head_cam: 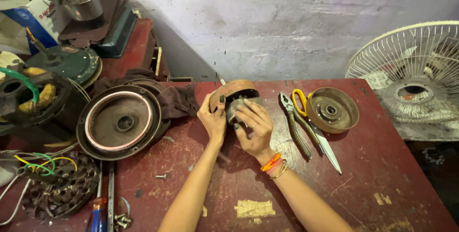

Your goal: The person fits a metal shaft into a wooden fan rotor hub on a workbench, pressing and tapping it to seat it, then places the rotor onto a motor stator and inserts small screws into the rotor by hand. The person works over a cluttered red workbench with pliers, scissors and a screwdriver nearby.

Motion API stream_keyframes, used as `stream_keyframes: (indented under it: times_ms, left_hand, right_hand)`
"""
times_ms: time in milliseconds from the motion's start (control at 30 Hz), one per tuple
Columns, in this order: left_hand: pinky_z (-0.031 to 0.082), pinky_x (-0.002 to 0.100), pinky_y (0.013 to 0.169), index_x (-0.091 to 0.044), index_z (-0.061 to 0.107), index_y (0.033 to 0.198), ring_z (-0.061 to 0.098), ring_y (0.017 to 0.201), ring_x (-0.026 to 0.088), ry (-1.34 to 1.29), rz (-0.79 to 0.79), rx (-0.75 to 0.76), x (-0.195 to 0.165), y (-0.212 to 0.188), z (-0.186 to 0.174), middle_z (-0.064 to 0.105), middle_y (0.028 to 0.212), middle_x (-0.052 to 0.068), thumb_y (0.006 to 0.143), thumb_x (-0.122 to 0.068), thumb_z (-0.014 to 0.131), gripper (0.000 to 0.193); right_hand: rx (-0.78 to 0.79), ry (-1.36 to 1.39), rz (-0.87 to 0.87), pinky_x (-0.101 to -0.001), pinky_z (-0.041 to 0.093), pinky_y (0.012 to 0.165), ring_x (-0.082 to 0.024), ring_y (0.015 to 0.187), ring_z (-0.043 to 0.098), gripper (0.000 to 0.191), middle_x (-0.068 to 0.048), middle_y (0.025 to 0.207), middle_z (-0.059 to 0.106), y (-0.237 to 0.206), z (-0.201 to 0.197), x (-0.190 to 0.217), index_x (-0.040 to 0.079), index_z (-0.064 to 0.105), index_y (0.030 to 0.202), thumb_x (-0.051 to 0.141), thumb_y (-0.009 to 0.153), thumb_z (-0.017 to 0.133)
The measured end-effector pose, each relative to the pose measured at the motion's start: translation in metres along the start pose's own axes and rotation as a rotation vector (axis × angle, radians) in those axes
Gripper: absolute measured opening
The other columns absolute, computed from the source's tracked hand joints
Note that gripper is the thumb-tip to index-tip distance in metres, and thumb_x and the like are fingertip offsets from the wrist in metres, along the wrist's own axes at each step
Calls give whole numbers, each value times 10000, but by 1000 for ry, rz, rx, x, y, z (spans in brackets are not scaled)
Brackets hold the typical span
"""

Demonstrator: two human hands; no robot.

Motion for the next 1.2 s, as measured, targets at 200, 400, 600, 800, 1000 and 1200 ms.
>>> stream_keyframes:
  times_ms: [200,400,600,800,1000,1200]
  left_hand:
    - [546,299,792,8,703,1066,658,847,91,47,68,-35,0,-2,2,711,863,77,948,-595,676,615]
    - [537,297,739,15,714,1070,569,784,88,55,-10,-7,3,-1,0,623,765,85,938,-583,692,613]
    - [538,281,755,5,701,1068,601,820,61,-43,13,-26,3,-2,2,690,811,61,927,-623,677,644]
    - [540,293,746,7,704,1062,601,800,76,34,31,-15,2,-2,2,673,793,63,930,-605,687,627]
    - [540,286,741,7,706,1062,584,784,75,18,30,-23,0,-1,2,648,770,61,923,-600,683,623]
    - [538,290,743,10,708,1055,595,790,78,5,6,-27,-1,-2,3,667,779,65,935,-619,682,640]
  right_hand:
    - [-141,229,543,-445,544,1027,-298,1173,722,336,-127,1194,756,-1,2,-9,42,737,1177,237,969,559]
    - [-38,6,100,-465,516,1128,-337,1264,697,341,-118,1177,773,-3,6,-4,81,784,1104,219,1004,489]
    - [-83,74,173,-453,508,1104,-354,1231,685,404,-175,1237,732,-2,0,-3,29,743,1201,278,999,497]
    - [-113,189,578,-435,546,1015,-331,1155,733,409,-154,1201,754,2,1,-4,23,720,1215,290,1006,492]
    - [-34,14,126,-443,516,1105,-370,1235,691,362,-164,1237,747,1,0,0,48,752,1175,276,1027,514]
    - [-106,147,309,-410,529,1048,-342,1207,701,456,-180,1273,719,-3,0,-7,8,699,1269,343,1019,515]
Point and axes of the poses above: each hand's wrist, its own y-axis towards the middle knuckle, its own z-axis out of the palm, x = y × z, the point moved 1 cm from there along y, towards the middle knuckle
